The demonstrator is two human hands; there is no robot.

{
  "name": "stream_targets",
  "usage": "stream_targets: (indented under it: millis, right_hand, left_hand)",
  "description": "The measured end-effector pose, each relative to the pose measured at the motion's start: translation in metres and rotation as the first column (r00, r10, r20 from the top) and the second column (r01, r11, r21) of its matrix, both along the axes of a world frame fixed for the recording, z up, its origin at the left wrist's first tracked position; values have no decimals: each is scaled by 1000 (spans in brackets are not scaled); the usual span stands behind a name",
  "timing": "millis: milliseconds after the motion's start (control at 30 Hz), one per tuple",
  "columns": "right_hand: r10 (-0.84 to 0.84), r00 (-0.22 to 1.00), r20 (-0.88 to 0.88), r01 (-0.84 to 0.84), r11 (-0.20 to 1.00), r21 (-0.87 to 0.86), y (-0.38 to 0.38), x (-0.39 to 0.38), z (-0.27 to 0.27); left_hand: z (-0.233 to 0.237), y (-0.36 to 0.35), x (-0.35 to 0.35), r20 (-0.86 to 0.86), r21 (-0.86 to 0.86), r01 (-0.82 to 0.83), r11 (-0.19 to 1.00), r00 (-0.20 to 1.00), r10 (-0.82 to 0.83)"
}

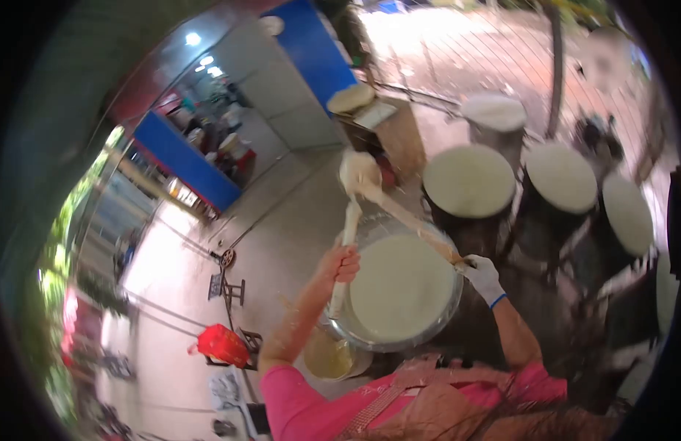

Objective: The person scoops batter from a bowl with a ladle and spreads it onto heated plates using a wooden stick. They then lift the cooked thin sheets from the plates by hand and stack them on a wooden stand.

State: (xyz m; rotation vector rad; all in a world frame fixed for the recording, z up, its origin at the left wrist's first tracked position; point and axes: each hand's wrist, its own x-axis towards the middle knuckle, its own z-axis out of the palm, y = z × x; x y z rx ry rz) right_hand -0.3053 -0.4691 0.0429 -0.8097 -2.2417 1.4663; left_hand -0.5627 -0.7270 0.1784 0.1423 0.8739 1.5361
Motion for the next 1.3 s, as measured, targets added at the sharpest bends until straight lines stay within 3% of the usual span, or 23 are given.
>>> stream_targets:
  millis: [33,100,167,200,233,300,367,433,500,600,667,733,800,900,933,1000,1033,1067,1133,1167,1233,1267,1300]
  right_hand:
    - [-61,998,22,62,997,-52,-13,21,-10]
    - [-73,944,322,28,990,142,-23,71,-6]
    - [-199,944,264,172,977,123,-24,114,25]
    - [-257,946,198,236,964,125,-31,134,40]
    - [-312,939,146,301,949,93,-37,149,43]
    - [-420,906,49,423,905,-50,-42,180,69]
    - [-504,858,94,513,848,-132,-49,213,62]
    - [-606,795,39,599,793,108,-49,249,-12]
    - [-673,696,250,662,736,139,-74,300,-50]
    - [-751,504,427,800,592,99,-148,373,-59]
    - [-799,358,483,898,436,55,-202,403,-70]
    - [-854,238,462,950,303,71,-236,431,-57]
    - [-874,-27,485,999,-34,-6,-261,443,-32]
    - [-889,-228,397,973,-198,116,-270,457,-9]
    - [-892,-223,394,974,-194,113,-269,457,-3]
    - [-878,-394,271,906,-320,277,-266,461,11]
    - [-899,-420,127,879,-368,303,-263,462,13]
    - [-906,-404,128,891,-358,281,-256,460,19]
    - [-885,-447,129,881,-411,232,-242,454,29]
    - [-879,-459,129,879,-429,208,-235,451,15]
    - [-842,-495,213,865,-457,205,-229,441,-20]
    - [-800,-518,302,855,-474,210,-227,433,-32]
    - [-779,-540,319,842,-500,205,-231,422,-41]
  left_hand:
    - [-9,7,4,22,-52,62,997,998,-61]
    - [-20,37,18,563,-361,-44,931,786,256]
    - [6,60,35,462,-329,112,938,885,56]
    - [8,74,36,221,-274,149,950,971,-88]
    - [3,88,39,-26,-194,225,955,972,-234]
    - [-8,134,69,-221,-142,289,947,923,-315]
    - [-55,184,84,142,-56,529,847,844,-518]
    - [-73,249,146,293,-35,710,704,680,-672]
    - [-80,273,214,815,-38,781,624,385,-433]
    - [-126,297,305,918,-30,862,506,223,-327]
    - [-140,305,377,926,-119,886,448,262,-271]
    - [-154,317,448,963,4,952,305,78,-258]
    - [-156,326,508,948,85,982,168,-28,-316]
    - [-121,332,570,930,54,998,37,-36,-366]
    - [-121,339,576,929,51,998,41,-33,-370]
    - [-114,355,592,629,280,939,-199,-336,-701]
    - [-106,356,592,351,63,978,-197,-206,-913]
    - [-102,359,596,347,40,982,-183,-185,-920]
    - [-104,362,599,71,-28,967,-254,-252,-965]
    - [-117,370,601,65,-36,965,-260,-258,-964]
    - [-146,395,615,466,89,865,-493,-474,-747]
    - [-144,406,626,666,-52,834,-549,-380,-642]
    - [-147,408,628,679,-56,815,-577,-393,-621]
